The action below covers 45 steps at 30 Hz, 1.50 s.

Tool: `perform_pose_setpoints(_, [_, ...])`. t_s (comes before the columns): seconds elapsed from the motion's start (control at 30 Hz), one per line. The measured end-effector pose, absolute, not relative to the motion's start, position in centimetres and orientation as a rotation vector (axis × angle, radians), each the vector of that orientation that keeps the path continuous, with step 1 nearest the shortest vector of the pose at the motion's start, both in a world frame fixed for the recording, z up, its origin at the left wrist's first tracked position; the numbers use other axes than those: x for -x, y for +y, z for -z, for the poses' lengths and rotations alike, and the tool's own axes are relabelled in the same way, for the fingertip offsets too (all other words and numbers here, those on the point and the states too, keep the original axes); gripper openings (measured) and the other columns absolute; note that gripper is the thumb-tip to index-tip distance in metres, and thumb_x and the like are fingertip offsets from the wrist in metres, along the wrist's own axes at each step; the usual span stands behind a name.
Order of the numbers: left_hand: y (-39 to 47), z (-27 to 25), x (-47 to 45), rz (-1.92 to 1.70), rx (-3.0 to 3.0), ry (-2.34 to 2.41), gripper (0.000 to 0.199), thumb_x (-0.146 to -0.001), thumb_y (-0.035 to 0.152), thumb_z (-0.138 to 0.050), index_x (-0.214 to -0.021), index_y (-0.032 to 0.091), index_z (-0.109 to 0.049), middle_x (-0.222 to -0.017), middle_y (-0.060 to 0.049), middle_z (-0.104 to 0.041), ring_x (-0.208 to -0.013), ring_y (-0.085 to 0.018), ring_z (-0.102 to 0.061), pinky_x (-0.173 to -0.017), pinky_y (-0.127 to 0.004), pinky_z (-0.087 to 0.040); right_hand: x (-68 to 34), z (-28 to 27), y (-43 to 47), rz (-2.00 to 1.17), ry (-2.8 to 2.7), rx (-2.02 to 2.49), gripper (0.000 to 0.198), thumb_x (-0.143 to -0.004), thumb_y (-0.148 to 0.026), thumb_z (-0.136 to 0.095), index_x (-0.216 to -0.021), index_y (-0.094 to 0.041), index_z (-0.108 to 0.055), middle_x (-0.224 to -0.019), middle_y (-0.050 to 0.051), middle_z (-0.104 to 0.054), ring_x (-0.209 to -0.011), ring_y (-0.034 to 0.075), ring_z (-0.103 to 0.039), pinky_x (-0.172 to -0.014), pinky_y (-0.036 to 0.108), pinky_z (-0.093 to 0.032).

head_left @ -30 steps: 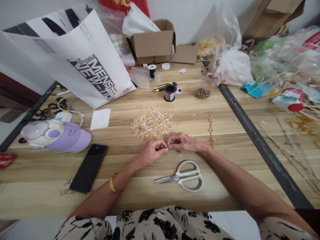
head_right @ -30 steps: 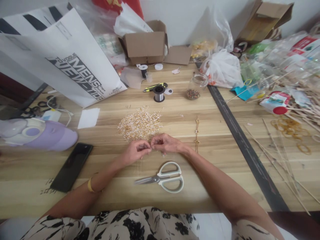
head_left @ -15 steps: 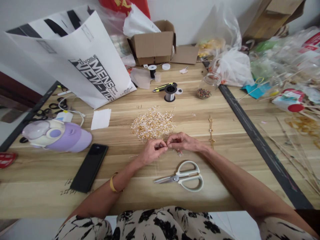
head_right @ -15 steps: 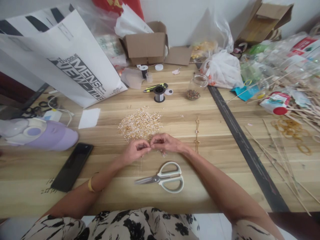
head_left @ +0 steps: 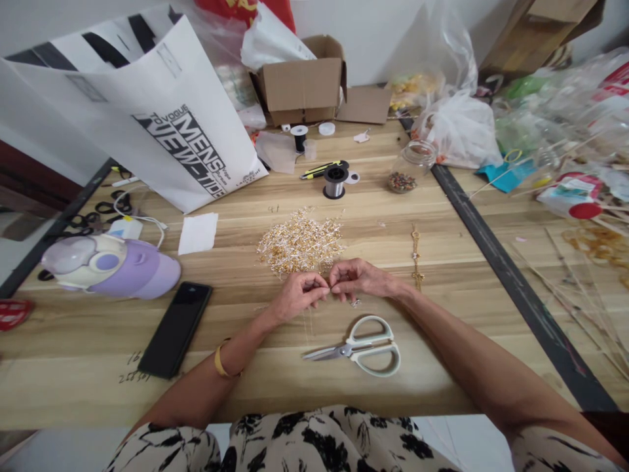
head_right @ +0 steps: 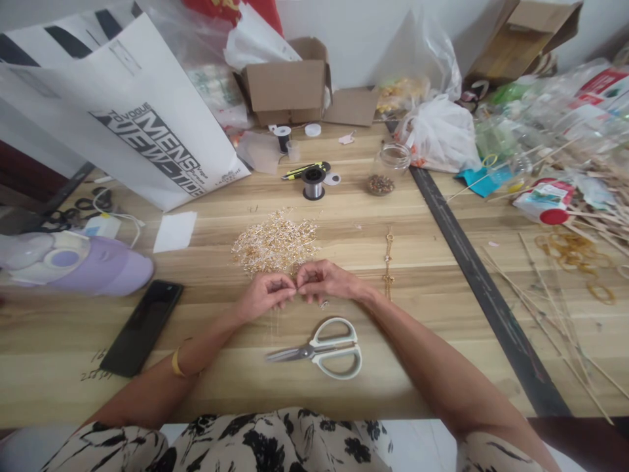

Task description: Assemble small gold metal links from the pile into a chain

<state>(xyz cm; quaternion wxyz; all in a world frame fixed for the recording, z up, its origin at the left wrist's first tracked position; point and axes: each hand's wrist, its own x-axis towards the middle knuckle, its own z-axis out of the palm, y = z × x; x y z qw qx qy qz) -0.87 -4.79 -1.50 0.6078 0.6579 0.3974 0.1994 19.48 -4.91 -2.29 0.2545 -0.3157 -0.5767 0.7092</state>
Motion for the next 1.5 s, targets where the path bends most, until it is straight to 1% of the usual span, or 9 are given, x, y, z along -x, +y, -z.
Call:
perform_pose_setpoints(0.17, [-4.8,1.6,0.9,-0.442,-1.502,0.922,0.019,-0.077,0.029,-0.062,-0.075,0.011,-0.06,-0.066,-0.003,-0.064,-0.047,-0.006,-0.055,-0.043,-0.015,-0.043,-19.6,2.5,-4.8,-1.933,-1.57,0.852,0.024,-0.078,-0.033,-0.069,-0.084,-0.011,-0.058,-0.066,-0.001,-0.062,-0.054,0.007,-0.059,-0.044,0.016,-0.049])
perform_pose_setpoints(0.47, [-4.7,1.9,1.0,-0.439,-1.522,0.895,0.022,-0.08,0.032,-0.059,-0.077,0.011,-0.062,-0.066,-0.003,-0.065,-0.048,-0.006,-0.056,-0.044,-0.015,-0.044,-19.6,2.6,-4.8,-1.915,-1.584,0.897,0.025,-0.079,-0.035,-0.067,-0.083,-0.011,-0.06,-0.063,-0.002,-0.059,-0.052,0.006,-0.056,-0.044,0.016,-0.048])
perform_pose_setpoints(0.73, [-4.7,1.6,1.0,-0.427,-1.513,0.914,0.023,-0.081,0.033,-0.058,-0.077,0.011,-0.061,-0.066,-0.004,-0.066,-0.047,-0.007,-0.057,-0.043,-0.014,-0.044,-19.6,2.5,-4.9,-1.923,-1.584,0.91,0.022,-0.079,-0.031,-0.067,-0.084,-0.011,-0.059,-0.063,-0.002,-0.059,-0.052,0.006,-0.055,-0.044,0.015,-0.049])
perform_pose_setpoints(0.9, [-4.9,2.0,1.0,-0.466,-1.497,0.884,0.025,-0.082,0.036,-0.058,-0.079,0.011,-0.058,-0.063,-0.003,-0.065,-0.046,-0.008,-0.059,-0.042,-0.015,-0.045,-19.6,2.3,-4.8,-1.931,-1.576,0.894,0.024,-0.08,-0.032,-0.067,-0.088,-0.011,-0.058,-0.066,-0.001,-0.061,-0.054,0.007,-0.057,-0.044,0.016,-0.049])
perform_pose_setpoints(1.03, [-5.0,2.2,0.9,-0.496,-1.514,0.89,0.026,-0.084,0.037,-0.056,-0.08,0.011,-0.056,-0.062,-0.003,-0.065,-0.045,-0.009,-0.06,-0.042,-0.015,-0.046,-19.6,2.2,-4.8,-1.929,-1.568,0.897,0.025,-0.08,-0.033,-0.066,-0.09,-0.011,-0.057,-0.064,-0.001,-0.06,-0.053,0.008,-0.057,-0.044,0.017,-0.049])
perform_pose_setpoints(1.2, [-5.2,2.3,0.9,-0.517,-1.543,0.905,0.026,-0.086,0.038,-0.054,-0.083,0.012,-0.054,-0.061,-0.002,-0.064,-0.046,-0.01,-0.062,-0.043,-0.017,-0.049,-19.4,2.0,-4.9,-1.9,-1.57,0.91,0.028,-0.079,-0.035,-0.067,-0.088,-0.012,-0.056,-0.059,-0.003,-0.058,-0.049,0.007,-0.055,-0.041,0.016,-0.047])
perform_pose_setpoints(1.37, [-5.2,2.6,0.9,-0.569,-1.573,0.919,0.027,-0.087,0.04,-0.051,-0.087,0.013,-0.052,-0.06,-0.001,-0.064,-0.045,-0.01,-0.062,-0.043,-0.016,-0.049,-19.0,2.0,-5.1,-1.816,-1.594,0.962,0.033,-0.074,-0.041,-0.07,-0.083,-0.012,-0.057,-0.057,-0.005,-0.054,-0.045,0.005,-0.047,-0.037,0.014,-0.04])
perform_pose_setpoints(1.5, [-5.3,2.8,0.8,-0.595,-1.584,0.941,0.027,-0.088,0.041,-0.049,-0.088,0.014,-0.05,-0.058,0.0,-0.063,-0.044,-0.01,-0.062,-0.04,-0.015,-0.047,-18.5,2.6,-5.2,-1.75,-1.613,0.978,0.031,-0.075,-0.04,-0.069,-0.08,-0.012,-0.056,-0.055,-0.006,-0.051,-0.043,0.004,-0.042,-0.035,0.013,-0.035])
